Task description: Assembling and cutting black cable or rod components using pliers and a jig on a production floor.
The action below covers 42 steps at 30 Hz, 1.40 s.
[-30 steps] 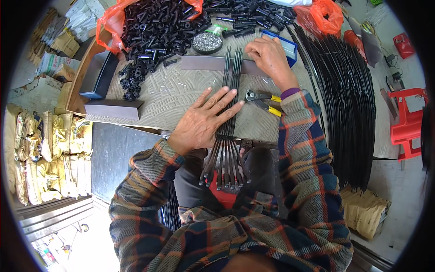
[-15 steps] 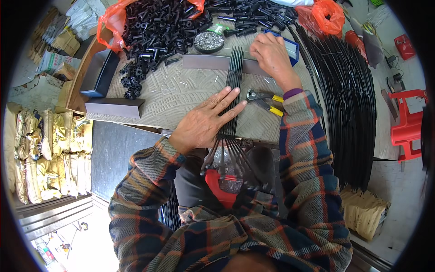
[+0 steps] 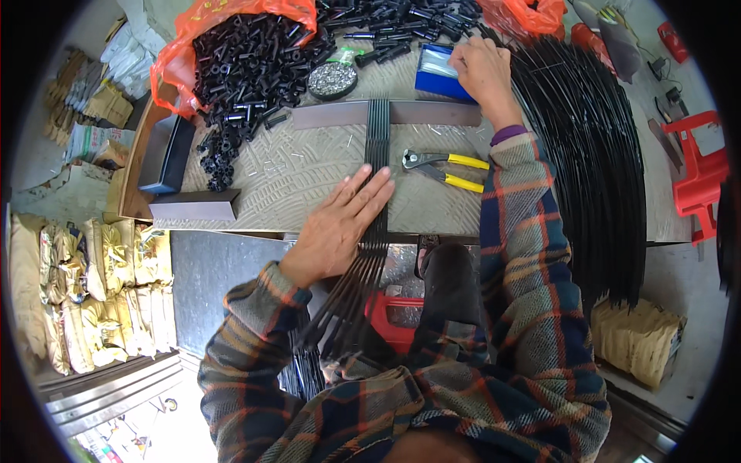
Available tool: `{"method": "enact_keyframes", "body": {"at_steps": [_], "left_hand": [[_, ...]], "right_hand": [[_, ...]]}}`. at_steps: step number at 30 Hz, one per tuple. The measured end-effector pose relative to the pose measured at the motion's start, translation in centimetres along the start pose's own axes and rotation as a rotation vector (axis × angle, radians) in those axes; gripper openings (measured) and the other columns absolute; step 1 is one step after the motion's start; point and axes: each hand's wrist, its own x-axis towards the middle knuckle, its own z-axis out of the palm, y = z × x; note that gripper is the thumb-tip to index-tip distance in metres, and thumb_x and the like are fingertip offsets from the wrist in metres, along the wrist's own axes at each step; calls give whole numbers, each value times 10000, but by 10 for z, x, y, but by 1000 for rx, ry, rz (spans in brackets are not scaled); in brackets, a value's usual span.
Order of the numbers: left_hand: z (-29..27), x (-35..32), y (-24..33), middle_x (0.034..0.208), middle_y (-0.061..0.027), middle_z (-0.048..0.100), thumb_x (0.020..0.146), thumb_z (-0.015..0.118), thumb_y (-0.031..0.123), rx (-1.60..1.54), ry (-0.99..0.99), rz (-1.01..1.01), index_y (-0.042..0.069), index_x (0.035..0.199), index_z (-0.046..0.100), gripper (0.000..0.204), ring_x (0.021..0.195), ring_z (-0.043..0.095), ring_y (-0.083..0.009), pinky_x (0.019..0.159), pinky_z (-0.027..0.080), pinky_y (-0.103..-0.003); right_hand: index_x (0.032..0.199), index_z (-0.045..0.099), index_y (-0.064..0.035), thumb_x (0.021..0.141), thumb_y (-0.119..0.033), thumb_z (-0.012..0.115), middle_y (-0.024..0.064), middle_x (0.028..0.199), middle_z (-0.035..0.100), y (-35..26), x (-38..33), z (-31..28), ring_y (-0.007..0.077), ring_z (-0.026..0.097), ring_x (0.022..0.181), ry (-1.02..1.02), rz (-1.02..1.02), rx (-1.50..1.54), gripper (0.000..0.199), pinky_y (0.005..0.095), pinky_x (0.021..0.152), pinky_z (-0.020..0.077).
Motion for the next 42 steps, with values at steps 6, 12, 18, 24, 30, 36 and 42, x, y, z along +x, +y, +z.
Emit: {"method": "enact_keyframes", "body": {"at_steps": [6,12,18,24,30,36,42], "left_hand": [[5,-7,4,1403,-132,297,723,580,517,40,9,14,1,1333,324,839,1305,259,-321,1054,244,-409],[12,-4,5,1367,-181,342,627,696,519,-23,49,-34,-22,1309,353,937,1288,287,-354,1043,264,-435],[8,-5,6,1380,-164,330,691,603,558,-24,43,-43,-10,1318,347,884,1290,285,-348,1047,257,-425],[10,-3,6,1379,-162,332,690,609,549,-15,48,-31,-9,1317,350,878,1287,289,-350,1042,265,-431],[10,-4,6,1377,-161,336,694,600,557,-11,44,-39,-6,1313,357,872,1285,292,-350,1042,267,-431],[8,-4,5,1376,-162,338,701,587,570,-1,40,-42,-7,1311,360,870,1280,301,-351,1041,267,-429],[11,-2,5,1377,-158,337,698,587,576,1,48,-24,0,1314,359,874,1281,299,-352,1040,268,-427]], "right_hand": [[848,588,-132,779,-138,552,53,801,566,-35,-5,-11,272,573,799,-66,-84,532,78,379,647,429],[870,610,-138,821,-157,547,57,747,555,-53,-19,0,261,568,762,-257,-240,499,82,379,655,436],[872,662,-166,797,-159,586,55,745,560,-52,-18,-11,261,567,754,-302,-134,487,107,379,661,436],[878,669,-177,795,-164,590,60,767,579,-47,-19,-8,262,577,773,-322,-120,443,115,386,672,441],[867,678,-156,775,-127,567,74,763,656,-51,-17,-8,269,625,757,-284,-164,464,147,398,663,476],[866,669,-174,789,-151,572,57,779,625,-61,-15,5,257,608,750,-225,-218,454,125,387,638,464],[867,640,-165,798,-147,562,44,788,599,-54,-14,10,255,593,753,-203,-280,485,105,377,623,454]]}}
